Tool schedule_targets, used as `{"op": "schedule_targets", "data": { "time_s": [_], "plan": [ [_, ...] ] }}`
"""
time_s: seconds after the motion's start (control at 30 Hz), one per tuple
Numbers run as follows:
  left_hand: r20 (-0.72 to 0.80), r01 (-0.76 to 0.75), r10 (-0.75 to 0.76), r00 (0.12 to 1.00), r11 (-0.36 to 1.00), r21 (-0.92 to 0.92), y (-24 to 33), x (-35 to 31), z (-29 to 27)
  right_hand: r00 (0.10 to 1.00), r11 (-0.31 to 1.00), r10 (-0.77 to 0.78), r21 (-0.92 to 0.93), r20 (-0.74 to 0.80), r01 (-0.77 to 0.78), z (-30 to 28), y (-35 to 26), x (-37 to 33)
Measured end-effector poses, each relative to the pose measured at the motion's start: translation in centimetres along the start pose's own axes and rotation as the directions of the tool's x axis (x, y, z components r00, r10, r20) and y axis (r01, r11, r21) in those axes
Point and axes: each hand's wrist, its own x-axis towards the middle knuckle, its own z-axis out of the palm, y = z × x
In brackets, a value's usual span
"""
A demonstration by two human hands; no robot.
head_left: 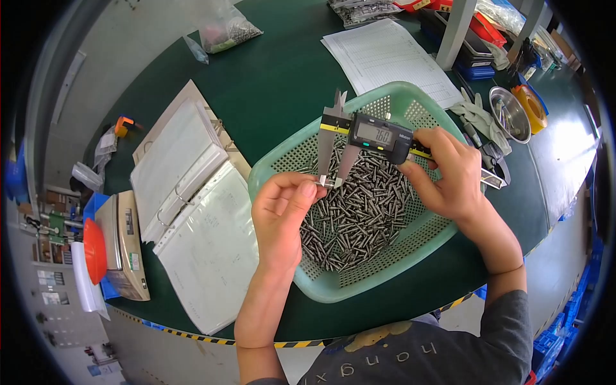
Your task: Measuring the dimensions of small metal components using a digital caliper.
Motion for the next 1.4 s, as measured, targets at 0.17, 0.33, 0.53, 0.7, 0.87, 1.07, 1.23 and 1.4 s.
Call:
{"op": "schedule_targets", "data": {
  "time_s": [0.17, 0.33, 0.53, 0.7, 0.87, 1.07, 1.23, 1.4],
  "plan": [
    [0.031, -0.016, 0.016, 0.999, 1.000, -0.006, -0.1, 0.0, -0.1, 1.000, 1.000, 0.009, 0.013, 0.014, -0.010, 0.1, 0.0, 0.0],
    [0.074, -0.032, 0.034, 0.997, 0.999, -0.038, -0.1, 0.0, -0.1, 1.000, 0.999, 0.026, 0.023, 0.008, -0.027, 0.0, -0.1, 0.1],
    [0.027, 0.039, -0.041, 0.999, 0.997, 0.070, 1.0, 0.0, 0.3, 0.999, 0.999, 0.032, 0.008, -0.008, -0.031, -0.1, -0.1, 0.1],
    [0.263, -0.122, -0.165, 0.951, 0.581, 0.805, 3.0, -1.1, 0.6, 0.997, 0.998, 0.058, -0.030, -0.042, -0.059, 0.0, 0.5, -0.2],
    [0.361, -0.437, -0.434, 0.826, -0.086, 0.896, 2.2, -3.1, 1.6, 0.998, 0.998, 0.046, -0.031, -0.031, -0.047, 0.1, 0.3, -0.1],
    [0.426, -0.495, -0.394, 0.814, -0.088, 0.864, 0.7, -3.1, 1.3, 0.996, 0.994, 0.087, -0.060, -0.036, -0.089, 0.2, 0.2, 0.0],
    [0.484, -0.534, -0.378, 0.789, -0.032, 0.845, 0.7, -2.2, 0.6, 0.997, 0.994, 0.078, -0.069, -0.023, -0.079, 0.0, 0.0, 0.2],
    [0.427, -0.264, -0.298, 0.853, 0.460, 0.848, 2.5, -0.6, 0.7, 0.995, 0.997, 0.067, -0.031, -0.071, -0.069, 0.1, 0.3, 0.1]
  ]
}}
